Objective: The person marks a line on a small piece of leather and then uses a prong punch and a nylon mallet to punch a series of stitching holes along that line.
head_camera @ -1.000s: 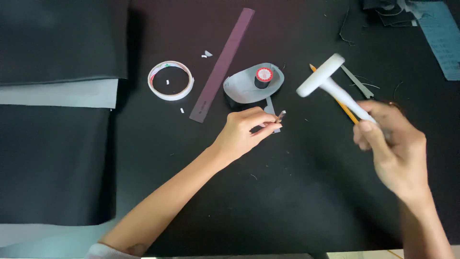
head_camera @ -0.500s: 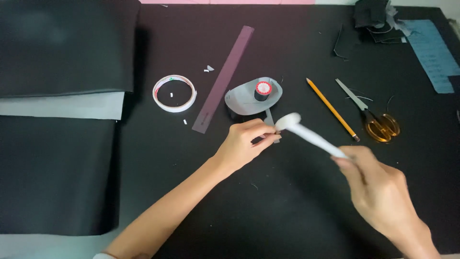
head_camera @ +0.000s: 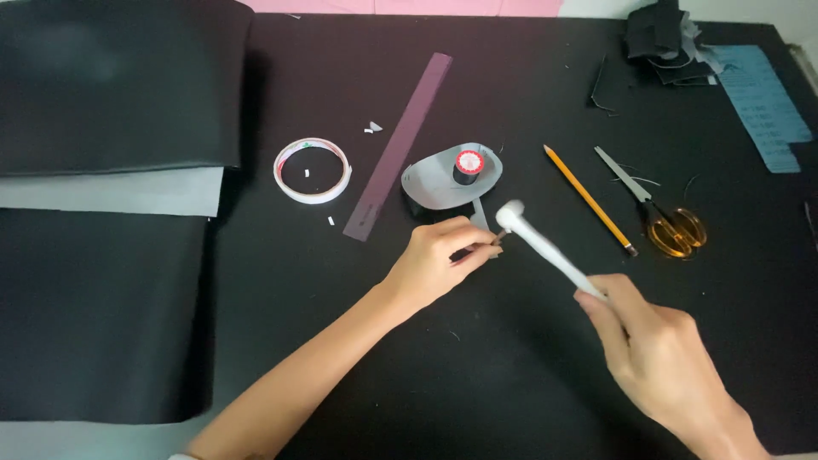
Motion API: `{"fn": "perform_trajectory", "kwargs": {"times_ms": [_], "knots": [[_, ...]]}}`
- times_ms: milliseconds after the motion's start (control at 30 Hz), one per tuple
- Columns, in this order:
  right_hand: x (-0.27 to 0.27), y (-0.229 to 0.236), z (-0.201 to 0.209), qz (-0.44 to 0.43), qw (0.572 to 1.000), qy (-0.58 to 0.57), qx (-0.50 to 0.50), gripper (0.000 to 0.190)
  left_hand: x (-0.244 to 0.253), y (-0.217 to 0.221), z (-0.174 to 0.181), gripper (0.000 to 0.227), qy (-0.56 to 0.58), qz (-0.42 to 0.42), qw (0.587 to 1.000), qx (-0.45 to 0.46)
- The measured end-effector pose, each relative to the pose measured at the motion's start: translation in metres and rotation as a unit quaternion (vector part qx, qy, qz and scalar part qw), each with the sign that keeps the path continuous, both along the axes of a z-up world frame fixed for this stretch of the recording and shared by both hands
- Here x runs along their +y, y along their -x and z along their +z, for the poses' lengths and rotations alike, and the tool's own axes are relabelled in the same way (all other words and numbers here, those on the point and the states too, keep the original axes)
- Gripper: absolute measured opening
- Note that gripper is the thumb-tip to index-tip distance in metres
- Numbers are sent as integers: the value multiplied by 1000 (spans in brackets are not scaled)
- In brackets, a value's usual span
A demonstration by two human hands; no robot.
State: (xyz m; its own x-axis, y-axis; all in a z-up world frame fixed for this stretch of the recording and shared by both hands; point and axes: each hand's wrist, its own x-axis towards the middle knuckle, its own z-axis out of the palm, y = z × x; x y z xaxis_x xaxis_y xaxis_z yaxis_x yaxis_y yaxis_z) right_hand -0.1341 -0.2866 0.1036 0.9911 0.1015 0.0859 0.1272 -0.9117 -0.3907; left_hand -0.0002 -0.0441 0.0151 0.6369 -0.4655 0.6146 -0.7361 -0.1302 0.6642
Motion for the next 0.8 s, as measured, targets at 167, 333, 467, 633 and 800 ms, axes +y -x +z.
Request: {"fn": "perform_trajectory", "kwargs": {"times_ms": [167,333,467,633,800], "knots": [[-15,35,-25,-166,980,-22,-110,28,1,1,4,13,29,-3,1000,7],[14,21,-3,-147,981,44,116,17,3,1,7,12,40,-2,999,-9],[12,46,-7,-241,958,-85,-127,28,3,5,5,13,23,-8,999,21],[-6,31,-26,-214,971,106,7,20,2,3,10,11,42,-5,999,14],[-3,13,-21,-47,995,70,-45,15,2,3,6,15,18,0,1000,8]]}}
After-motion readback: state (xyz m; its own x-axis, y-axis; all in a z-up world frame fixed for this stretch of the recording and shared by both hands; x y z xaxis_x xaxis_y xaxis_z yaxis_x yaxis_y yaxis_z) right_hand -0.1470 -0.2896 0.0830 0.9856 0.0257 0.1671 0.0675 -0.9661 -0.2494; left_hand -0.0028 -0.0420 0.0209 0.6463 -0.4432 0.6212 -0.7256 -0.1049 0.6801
